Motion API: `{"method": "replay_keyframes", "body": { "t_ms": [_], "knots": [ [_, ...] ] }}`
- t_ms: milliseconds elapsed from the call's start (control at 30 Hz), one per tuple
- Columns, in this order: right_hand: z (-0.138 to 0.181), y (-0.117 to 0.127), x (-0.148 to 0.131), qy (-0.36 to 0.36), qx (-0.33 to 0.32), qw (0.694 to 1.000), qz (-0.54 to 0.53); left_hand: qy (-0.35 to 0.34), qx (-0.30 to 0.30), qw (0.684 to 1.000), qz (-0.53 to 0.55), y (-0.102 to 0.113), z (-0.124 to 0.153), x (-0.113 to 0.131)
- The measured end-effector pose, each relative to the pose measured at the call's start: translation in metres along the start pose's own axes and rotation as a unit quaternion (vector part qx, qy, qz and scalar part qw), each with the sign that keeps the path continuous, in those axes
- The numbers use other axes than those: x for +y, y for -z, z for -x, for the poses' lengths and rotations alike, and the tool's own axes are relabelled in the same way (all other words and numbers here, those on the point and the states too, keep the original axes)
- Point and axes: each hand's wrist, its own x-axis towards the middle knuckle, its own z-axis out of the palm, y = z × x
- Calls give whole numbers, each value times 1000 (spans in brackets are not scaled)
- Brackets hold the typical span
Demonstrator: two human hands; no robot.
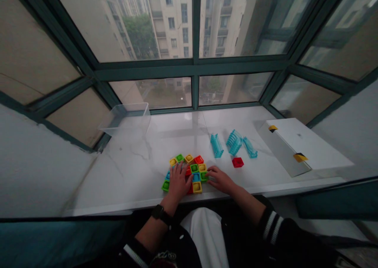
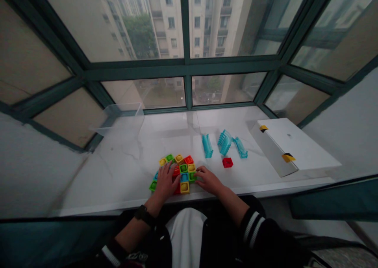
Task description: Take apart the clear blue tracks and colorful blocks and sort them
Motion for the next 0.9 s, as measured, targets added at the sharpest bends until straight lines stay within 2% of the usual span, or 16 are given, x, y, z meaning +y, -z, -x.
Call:
{"method": "replay_keyframes", "body": {
  "t_ms": [133, 200, 300, 500, 633, 767, 833, 900],
  "knots": [
    [-2, -11, -2, -15, -3, 1000, 17, -83, -46, 995, 31, 5, -1, 24],
    [-3, -13, -4, -19, -6, 1000, 22, -102, -71, 992, 26, 2, 0, 30],
    [-6, -15, -8, -23, -11, 999, 24, -106, -88, 990, 5, -5, 2, 28],
    [-3, -12, -9, 6, -10, 1000, -6, -113, -78, 991, 0, -6, 5, 16],
    [6, -2, 1, -6, 36, 997, -64, -99, -70, 993, -4, -2, 5, 7],
    [10, 5, 11, -56, 117, 979, -160, -76, -69, 995, -2, 3, 4, 0],
    [8, 7, 10, -77, 150, 967, -190, -69, -65, 995, 25, 8, 4, 3],
    [4, 9, 3, -79, 156, 963, -206, -70, -56, 992, 88, 13, 3, 10]
  ]
}}
